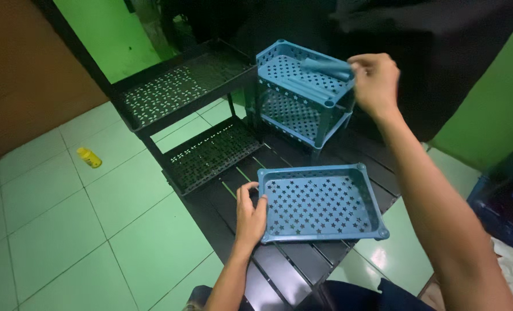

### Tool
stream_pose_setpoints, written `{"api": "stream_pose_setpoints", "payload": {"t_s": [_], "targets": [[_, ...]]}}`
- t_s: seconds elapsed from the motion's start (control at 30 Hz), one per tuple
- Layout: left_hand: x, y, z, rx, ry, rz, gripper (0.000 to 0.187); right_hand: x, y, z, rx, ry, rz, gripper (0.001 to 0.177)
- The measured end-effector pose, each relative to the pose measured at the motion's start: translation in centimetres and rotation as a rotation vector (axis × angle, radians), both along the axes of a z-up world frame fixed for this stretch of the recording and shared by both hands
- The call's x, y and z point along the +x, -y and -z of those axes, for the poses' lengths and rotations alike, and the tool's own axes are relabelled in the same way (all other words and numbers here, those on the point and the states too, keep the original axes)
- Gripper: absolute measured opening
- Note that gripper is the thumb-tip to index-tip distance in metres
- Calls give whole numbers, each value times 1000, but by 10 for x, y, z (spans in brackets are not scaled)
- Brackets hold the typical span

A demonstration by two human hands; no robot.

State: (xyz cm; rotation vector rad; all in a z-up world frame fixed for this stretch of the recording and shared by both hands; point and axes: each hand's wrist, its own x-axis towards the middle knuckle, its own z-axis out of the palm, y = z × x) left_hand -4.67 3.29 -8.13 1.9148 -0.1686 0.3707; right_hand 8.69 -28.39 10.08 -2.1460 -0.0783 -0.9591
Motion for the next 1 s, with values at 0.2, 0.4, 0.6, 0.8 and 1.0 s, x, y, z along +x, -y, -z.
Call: {"api": "stream_pose_setpoints", "payload": {"t_s": [0.2, 0.4, 0.6, 0.8, 1.0], "targets": [[4, -2, -5, -42, 31, -75, 35, -59, -11, 22, 589, 6, -218, 20], [1, 0, -25, -67, 106, -47, 30, -84, -12, 43, 922, -208, -387, 24], [-8, 2, -53, -207, 163, 147, 30, -106, -14, 79, 1007, -377, -459, 21], [-9, 12, -55, -303, 40, 434, 45, -151, -42, 120, 766, -562, -277, 29], [-2, 21, -43, -268, 30, 404, 44, -174, -55, 139, 718, -385, -234, 22]]}}
